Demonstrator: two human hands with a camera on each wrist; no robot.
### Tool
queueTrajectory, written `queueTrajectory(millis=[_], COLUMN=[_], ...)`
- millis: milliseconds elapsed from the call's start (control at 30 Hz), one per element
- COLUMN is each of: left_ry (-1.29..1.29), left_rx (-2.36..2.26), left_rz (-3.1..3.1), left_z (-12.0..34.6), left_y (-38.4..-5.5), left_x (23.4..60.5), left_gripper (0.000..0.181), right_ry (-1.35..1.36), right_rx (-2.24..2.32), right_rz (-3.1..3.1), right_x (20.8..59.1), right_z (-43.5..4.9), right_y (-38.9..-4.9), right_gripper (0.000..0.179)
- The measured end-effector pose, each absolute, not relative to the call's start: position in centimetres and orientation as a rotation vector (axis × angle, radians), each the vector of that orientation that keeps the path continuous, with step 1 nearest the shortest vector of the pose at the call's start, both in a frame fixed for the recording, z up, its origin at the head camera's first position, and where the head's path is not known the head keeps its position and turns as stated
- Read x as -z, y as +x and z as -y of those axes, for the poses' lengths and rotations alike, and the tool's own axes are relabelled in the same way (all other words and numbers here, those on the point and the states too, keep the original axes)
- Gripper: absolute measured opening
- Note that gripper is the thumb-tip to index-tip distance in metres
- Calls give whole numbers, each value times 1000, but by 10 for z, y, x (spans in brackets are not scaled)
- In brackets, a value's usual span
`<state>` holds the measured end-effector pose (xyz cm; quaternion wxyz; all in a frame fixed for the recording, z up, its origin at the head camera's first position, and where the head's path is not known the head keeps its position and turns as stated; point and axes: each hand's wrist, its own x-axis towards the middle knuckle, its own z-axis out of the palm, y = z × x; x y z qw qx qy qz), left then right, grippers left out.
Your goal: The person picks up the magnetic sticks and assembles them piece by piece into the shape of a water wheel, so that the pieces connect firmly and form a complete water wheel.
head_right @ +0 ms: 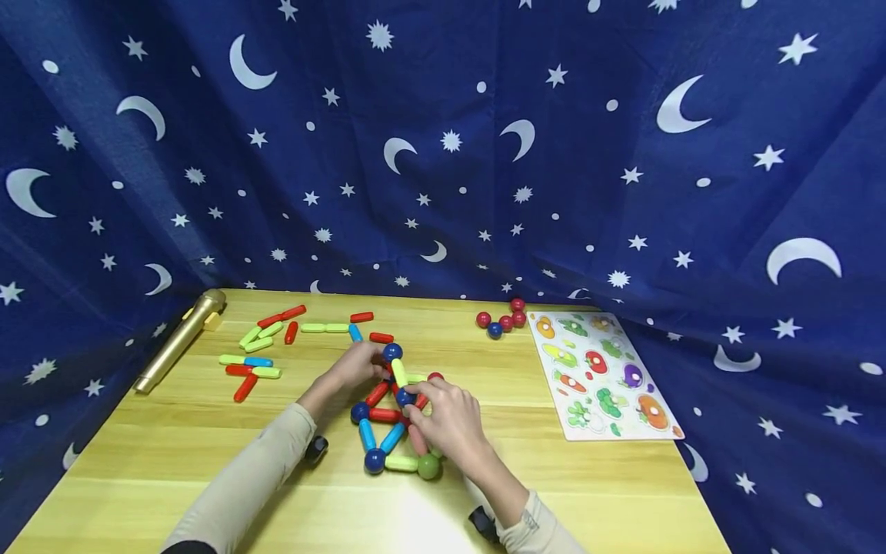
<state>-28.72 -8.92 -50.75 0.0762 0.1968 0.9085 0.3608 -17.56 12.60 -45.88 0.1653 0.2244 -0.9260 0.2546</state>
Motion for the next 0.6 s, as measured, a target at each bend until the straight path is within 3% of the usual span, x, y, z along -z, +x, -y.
queueTrajectory(millis=[367, 600], left_ry=[612, 388], left_rx=[-1086, -758], left_rz=[-2710, -2984], left_z=[105, 189], left_y=[-280, -258], left_x=[508, 500], left_gripper=[29, 22], right_ry=[574, 632], right_rx=[-821, -806], right_rz=[2640, 2628], right_x=[462, 464], right_z=[-126, -130], right_y=[-175, -176], right_gripper=[25, 24])
